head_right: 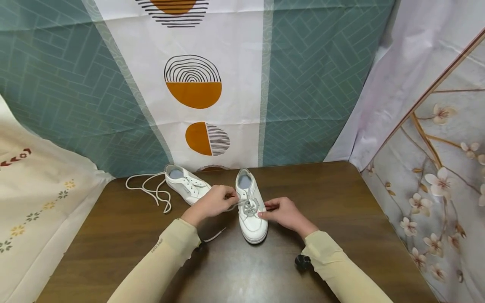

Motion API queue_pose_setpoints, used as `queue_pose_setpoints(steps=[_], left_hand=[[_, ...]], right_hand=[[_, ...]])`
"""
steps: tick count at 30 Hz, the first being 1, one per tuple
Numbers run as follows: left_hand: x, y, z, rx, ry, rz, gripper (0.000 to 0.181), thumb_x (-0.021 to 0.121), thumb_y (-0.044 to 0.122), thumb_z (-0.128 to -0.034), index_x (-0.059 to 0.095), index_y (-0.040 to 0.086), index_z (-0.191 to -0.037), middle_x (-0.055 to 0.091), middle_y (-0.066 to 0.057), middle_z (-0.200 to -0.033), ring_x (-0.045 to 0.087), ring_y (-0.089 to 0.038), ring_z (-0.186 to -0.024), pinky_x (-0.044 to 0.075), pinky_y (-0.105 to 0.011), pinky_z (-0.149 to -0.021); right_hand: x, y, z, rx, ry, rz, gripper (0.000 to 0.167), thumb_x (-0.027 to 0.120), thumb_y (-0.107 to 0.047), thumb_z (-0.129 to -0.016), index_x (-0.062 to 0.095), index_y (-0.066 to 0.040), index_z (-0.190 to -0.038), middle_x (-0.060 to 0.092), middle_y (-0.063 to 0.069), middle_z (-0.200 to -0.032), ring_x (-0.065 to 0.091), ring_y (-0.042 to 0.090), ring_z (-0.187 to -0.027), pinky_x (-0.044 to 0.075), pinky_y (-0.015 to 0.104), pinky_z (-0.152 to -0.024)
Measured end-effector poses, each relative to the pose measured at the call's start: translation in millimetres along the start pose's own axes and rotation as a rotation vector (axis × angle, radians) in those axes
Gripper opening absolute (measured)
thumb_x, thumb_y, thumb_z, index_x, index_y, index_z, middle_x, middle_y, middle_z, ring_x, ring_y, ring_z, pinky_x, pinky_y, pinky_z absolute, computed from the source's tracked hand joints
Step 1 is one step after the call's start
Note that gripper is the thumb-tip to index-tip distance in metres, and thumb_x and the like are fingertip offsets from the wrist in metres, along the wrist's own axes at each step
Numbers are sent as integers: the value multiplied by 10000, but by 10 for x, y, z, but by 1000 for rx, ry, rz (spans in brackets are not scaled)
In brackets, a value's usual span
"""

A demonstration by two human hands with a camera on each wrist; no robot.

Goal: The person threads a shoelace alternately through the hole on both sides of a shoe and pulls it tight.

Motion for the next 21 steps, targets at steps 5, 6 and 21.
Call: queue_pose_setpoints(steps=[5, 6, 21], left_hand=[[-111, -21, 2, -5, 71, 15, 207, 555, 241, -936, 689, 119, -834, 538, 42, -734, 489, -96, -674, 412, -235, -613], [-144, -25, 8, -11, 93, 39, 205, 548, 235, -942, 684, 108, -856, 536, 30, -757, 489, -110, -692, 413, -245, -622], [-408, -53, 5, -62, 281, 738, 297, 428, 201, -1000, 574, -49, -932, 662, -215, -1052, 580, -203, -796, 491, -372, -704]], right_hand=[[27, 49, -4, 5, -10, -45, 601, 779, -358, -741, 605, -14, -1202, 654, 126, -1113, 657, 168, -908, 530, 281, -745], [31, 54, -6, 3, -12, -48, 604, 775, -362, -745, 602, -14, -1206, 651, 128, -1119, 657, 166, -904, 529, 278, -742], [34, 108, -7, 14, -12, -35, 603, 765, -383, -751, 599, -41, -1220, 639, 113, -1128, 632, 152, -862, 513, 258, -722]])
Point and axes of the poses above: each hand's wrist, its own z-axis away from the middle knuckle, its own x-axis out of the palm, y = z × x, the point moved 10 cm from there along -z, towards the middle knuckle
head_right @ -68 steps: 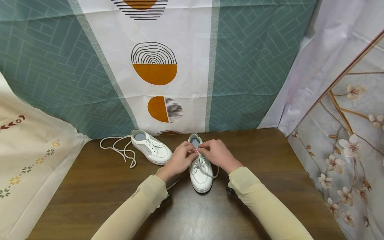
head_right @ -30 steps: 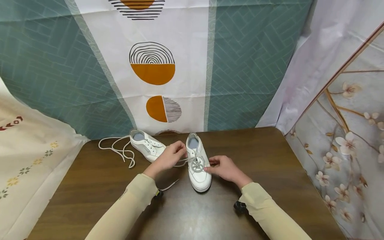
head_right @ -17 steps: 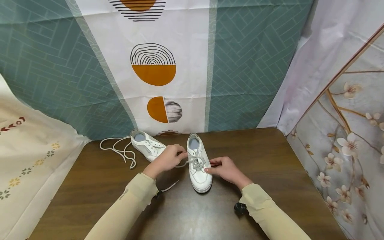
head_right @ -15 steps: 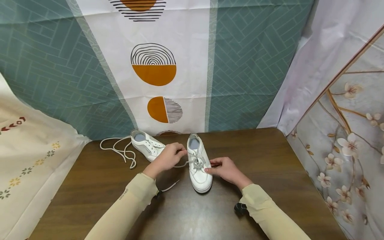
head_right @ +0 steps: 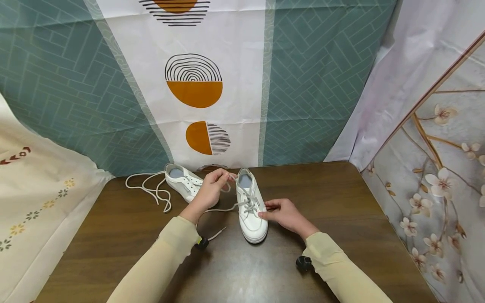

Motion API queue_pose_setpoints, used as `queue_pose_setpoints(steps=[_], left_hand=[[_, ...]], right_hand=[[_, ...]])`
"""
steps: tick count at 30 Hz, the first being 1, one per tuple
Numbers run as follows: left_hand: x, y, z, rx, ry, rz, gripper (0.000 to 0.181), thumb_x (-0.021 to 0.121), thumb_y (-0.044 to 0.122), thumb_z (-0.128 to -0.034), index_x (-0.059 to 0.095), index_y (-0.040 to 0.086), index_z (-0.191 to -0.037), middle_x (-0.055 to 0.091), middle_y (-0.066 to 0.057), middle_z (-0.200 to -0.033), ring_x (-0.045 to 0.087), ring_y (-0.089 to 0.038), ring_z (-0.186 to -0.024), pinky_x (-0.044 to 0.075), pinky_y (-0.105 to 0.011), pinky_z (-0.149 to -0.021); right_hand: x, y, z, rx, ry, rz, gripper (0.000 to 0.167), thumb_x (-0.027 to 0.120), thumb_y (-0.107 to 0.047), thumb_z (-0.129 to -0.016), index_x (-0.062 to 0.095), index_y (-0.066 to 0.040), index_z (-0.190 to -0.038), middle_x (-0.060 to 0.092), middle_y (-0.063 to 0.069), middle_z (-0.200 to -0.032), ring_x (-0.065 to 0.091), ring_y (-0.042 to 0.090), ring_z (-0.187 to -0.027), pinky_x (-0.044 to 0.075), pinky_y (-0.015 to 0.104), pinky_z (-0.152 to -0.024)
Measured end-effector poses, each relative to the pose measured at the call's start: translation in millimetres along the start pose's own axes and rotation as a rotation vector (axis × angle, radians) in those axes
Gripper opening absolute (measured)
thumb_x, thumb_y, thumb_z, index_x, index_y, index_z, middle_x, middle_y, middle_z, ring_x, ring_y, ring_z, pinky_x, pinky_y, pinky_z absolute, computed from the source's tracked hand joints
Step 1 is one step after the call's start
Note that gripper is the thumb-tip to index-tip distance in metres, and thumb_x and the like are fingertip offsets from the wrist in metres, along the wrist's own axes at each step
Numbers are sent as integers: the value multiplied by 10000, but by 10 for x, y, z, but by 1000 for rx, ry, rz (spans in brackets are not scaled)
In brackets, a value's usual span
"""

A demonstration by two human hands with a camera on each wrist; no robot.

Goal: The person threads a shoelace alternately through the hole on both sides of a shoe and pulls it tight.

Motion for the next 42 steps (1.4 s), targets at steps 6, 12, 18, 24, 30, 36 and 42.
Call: queue_pose_setpoints(steps=[6, 12, 18, 24, 30, 36, 42], left_hand=[[9, -39, -65, -53, -12, 443, 334, 339, 207, -1025, 475, -85, -935, 638, -271, -1104, 594, -406, -1067, 490, -395, -824], [1, 15, -54, -57, -25, 602, 305, 318, 246, -1030, 453, 9, -895, 637, -105, -879, 689, -250, -896, 523, -377, -860], [-53, 54, -62, -66, -8, 650, 303, 326, 274, -1024, 428, 12, -911, 585, -77, -854, 665, -239, -837, 525, -357, -832], [-149, 62, -90, -70, 2, 712, 263, 346, 258, -1021, 435, 40, -903, 583, -81, -874, 655, -243, -863, 443, -275, -699], [-231, 49, -112, -66, 11, 735, 236, 333, 240, -1025, 438, 61, -913, 562, -76, -894, 657, -234, -874, 510, -366, -869], [-304, 30, -136, -57, 30, 768, 237, 311, 223, -1029, 430, 61, -904, 555, -74, -882, 657, -231, -864, 499, -407, -914], [-355, 41, -143, -51, 46, 786, 241, 313, 218, -1029, 442, 63, -897, 568, -73, -881, 655, -235, -863, 498, -419, -916]], right_hand=[[-19, 4, -8, -4, 4, 4, 601, 769, -381, -746, 604, -41, -1213, 644, 108, -1115, 628, 151, -845, 507, 259, -718], [-11, 11, -19, -9, -2, -9, 587, 765, -365, -756, 600, -37, -1214, 645, 111, -1110, 623, 150, -809, 502, 262, -706], [1, -72, 33, -7, -15, -17, 552, 759, -303, -776, 594, -7, -1212, 648, 134, -1095, 613, 159, -781, 496, 261, -683], [1, -156, 80, -6, -20, -27, 550, 755, -276, -782, 584, 19, -1213, 639, 160, -1096, 607, 175, -783, 496, 275, -679], [18, 2, 5, -11, -8, -4, 572, 761, -348, -766, 597, -31, -1212, 640, 118, -1106, 610, 156, -799, 501, 266, -690], [25, 3, 1, -15, -11, -25, 584, 766, -359, -757, 597, -31, -1210, 640, 119, -1101, 620, 165, -804, 508, 278, -698], [21, -23, 8, -11, -8, -11, 577, 761, -362, -762, 599, -32, -1207, 640, 116, -1102, 615, 158, -794, 503, 270, -691]])
Point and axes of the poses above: each hand's wrist, its own z-axis away from the middle knuckle, its own x-axis out of the palm, y = z × x, the point moved 10 cm from there along -z, towards the middle knuckle
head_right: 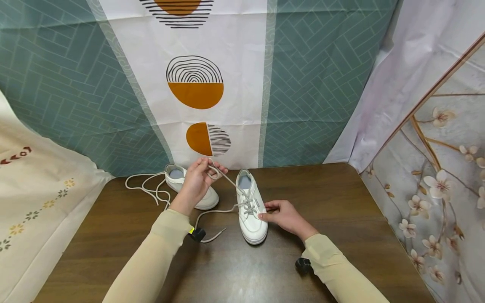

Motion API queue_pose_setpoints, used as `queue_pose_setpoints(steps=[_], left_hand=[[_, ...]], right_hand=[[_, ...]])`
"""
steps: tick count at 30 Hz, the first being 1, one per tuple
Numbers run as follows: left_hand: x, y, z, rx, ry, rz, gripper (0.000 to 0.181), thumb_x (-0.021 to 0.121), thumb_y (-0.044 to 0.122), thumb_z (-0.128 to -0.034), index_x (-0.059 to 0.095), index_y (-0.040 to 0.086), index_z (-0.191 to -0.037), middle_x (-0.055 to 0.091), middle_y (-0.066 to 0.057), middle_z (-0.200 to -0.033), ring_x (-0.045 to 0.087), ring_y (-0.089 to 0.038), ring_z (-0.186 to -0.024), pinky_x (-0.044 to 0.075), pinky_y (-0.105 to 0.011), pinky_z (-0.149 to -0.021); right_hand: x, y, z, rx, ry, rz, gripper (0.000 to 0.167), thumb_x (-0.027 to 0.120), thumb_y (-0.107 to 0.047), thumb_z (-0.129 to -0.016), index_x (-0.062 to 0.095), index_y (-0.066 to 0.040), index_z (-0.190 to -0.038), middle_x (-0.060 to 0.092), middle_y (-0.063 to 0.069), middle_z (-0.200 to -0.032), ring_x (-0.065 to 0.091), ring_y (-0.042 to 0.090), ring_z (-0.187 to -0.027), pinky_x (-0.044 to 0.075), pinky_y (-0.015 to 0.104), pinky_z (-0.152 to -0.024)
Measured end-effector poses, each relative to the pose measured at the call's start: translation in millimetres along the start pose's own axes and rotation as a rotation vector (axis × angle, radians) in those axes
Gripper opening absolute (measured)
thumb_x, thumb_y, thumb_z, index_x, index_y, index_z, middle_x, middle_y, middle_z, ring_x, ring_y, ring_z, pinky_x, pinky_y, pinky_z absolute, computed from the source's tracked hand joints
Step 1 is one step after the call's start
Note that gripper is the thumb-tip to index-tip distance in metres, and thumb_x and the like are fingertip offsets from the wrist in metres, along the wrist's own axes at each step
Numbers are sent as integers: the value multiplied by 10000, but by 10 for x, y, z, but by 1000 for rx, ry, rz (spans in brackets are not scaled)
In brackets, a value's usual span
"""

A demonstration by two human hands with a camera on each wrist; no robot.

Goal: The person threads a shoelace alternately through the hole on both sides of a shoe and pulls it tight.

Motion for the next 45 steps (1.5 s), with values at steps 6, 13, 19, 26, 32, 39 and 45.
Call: queue_pose_setpoints(steps=[6, 13, 19, 26, 32, 39, 45], left_hand=[[62, 62, -3, 19, -18, -41, 249, 389, 272, -1008, 460, 42, -944, 622, -107, -974, 666, -267, -962, 456, -471, -963], [17, 99, 2, 26, 38, -159, 286, 418, 324, -991, 503, 51, -996, 659, -119, -1109, 672, -228, -1000, 502, -436, -907], [-38, 99, 4, 13, 76, -175, 320, 434, 325, -986, 529, 20, -1005, 660, -101, -1073, 674, -210, -984, 474, -468, -938], [-23, 108, 6, 27, 84, -320, 314, 450, 326, -980, 516, 19, -993, 605, -69, -982, 619, -195, -875, 508, -388, -887], [38, 111, 31, 14, 92, -542, 336, 468, 349, -974, 506, 16, -998, 424, 11, -736, 321, -101, -535, 289, -215, -492], [31, 63, 126, -95, 179, -890, 374, 450, 465, -946, 529, 100, -969, 470, -25, -765, 445, -181, -670, 376, -284, -600], [-2, 47, 179, -133, 224, -958, 304, 346, 220, -924, 529, 63, -1109, 538, -95, -1040, 479, -225, -967, 375, -335, -832]], right_hand=[[6, -35, 8, -6, 3, 15, 563, 754, -358, -771, 601, -34, -1206, 644, 114, -1093, 609, 157, -777, 498, 267, -685], [5, -14, 0, -16, 9, 21, 568, 749, -365, -775, 596, -34, -1212, 639, 121, -1103, 603, 160, -784, 497, 272, -685], [3, 8, -11, -23, 9, 24, 571, 748, -368, -776, 596, -30, -1210, 637, 123, -1105, 605, 159, -788, 497, 273, -686], [-6, -9, -21, -12, 19, 26, 558, 751, -371, -771, 607, -42, -1199, 645, 110, -1094, 598, 154, -780, 493, 271, -682], [-21, -15, -38, -12, 10, 33, 560, 749, -378, -771, 607, -40, -1196, 645, 112, -1087, 611, 156, -801, 503, 269, -702], [-59, -121, -77, -34, -74, 154, 571, 730, -420, -777, 613, -38, -1185, 655, 87, -1088, 614, 160, -922, 508, 293, -774], [-244, -414, -61, -60, -8, 263, 571, 668, -469, -820, 593, -70, -1222, 637, 80, -1162, 610, 204, -1024, 507, 374, -833]])
Point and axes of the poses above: each hand's wrist, its own z-axis away from the middle knuckle, its own x-axis out of the palm, y = z × x, the point moved 10 cm from there along -z, towards the middle knuckle
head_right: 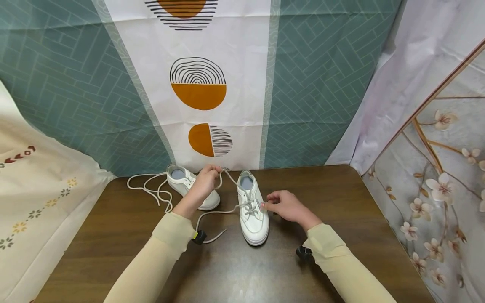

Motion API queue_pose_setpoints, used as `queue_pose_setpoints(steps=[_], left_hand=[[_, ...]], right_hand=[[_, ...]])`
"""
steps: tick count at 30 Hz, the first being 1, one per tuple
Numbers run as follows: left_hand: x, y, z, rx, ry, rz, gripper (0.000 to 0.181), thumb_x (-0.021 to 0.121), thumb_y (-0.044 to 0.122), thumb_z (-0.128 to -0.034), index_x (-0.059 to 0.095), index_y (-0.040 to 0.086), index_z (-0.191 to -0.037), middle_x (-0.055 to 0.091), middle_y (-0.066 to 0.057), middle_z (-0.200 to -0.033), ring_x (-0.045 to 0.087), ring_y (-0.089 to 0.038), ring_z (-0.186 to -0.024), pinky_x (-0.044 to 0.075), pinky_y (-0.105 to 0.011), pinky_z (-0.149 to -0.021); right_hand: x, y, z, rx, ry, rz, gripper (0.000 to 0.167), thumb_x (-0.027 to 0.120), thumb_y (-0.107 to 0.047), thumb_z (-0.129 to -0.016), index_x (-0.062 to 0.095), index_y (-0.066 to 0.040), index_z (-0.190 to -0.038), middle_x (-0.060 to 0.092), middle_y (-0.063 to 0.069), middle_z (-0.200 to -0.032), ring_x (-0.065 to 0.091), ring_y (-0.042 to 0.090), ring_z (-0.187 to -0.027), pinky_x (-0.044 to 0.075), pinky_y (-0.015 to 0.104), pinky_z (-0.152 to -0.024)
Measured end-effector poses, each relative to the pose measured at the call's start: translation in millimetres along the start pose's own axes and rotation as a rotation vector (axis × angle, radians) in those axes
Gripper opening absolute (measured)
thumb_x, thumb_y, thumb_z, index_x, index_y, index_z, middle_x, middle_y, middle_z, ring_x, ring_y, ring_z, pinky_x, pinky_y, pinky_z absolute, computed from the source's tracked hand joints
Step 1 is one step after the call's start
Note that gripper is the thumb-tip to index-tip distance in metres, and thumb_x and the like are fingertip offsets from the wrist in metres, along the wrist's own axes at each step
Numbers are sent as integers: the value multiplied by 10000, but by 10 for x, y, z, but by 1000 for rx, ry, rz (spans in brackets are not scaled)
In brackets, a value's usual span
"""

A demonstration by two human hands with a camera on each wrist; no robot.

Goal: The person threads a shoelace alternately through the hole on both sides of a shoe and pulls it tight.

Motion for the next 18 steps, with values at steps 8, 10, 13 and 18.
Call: queue_pose_setpoints(steps=[8, 10, 13, 18], left_hand=[[321, 132, 78, -46, -200, 363, 269, 364, 323, -963, 348, 98, -1111, 261, -9, -725, 217, -137, -588, 222, -272, -566], [410, 183, 122, -51, -253, 415, 376, 336, 463, -972, 281, 127, -1131, 234, -7, -759, 203, -142, -609, 202, -279, -577], [516, 252, 168, -37, -311, 467, 554, 292, 604, -942, 228, 115, -1196, 216, -11, -794, 210, -163, -657, 196, -292, -601], [612, 323, 212, -9, -349, 493, 787, 262, 708, -888, 175, 42, -1297, 221, -32, -817, 247, -183, -731, 230, -309, -681]], right_hand=[[-404, -954, 204, -378, 426, 80, 368, 717, -407, -796, 634, -261, -1123, 647, -64, -1093, 598, 99, -909, 498, 322, -747], [-355, -1215, 284, -523, 465, 150, 328, 717, -381, -802, 654, -269, -1104, 645, -93, -1066, 585, 72, -943, 500, 310, -767], [-221, -1457, 343, -666, 455, 225, 301, 722, -346, -806, 670, -253, -1087, 638, -133, -1045, 564, 43, -1000, 498, 287, -810], [-69, -1537, 339, -739, 425, 264, 329, 761, -294, -770, 674, -237, -1083, 655, -136, -1050, 557, 46, -1048, 475, 283, -889]])
Point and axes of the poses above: each hand's wrist, its own z-axis away from the middle knuckle, its own x-axis out of the palm, y = z × x, the point moved 10 cm from there along -z, towards the middle knuckle
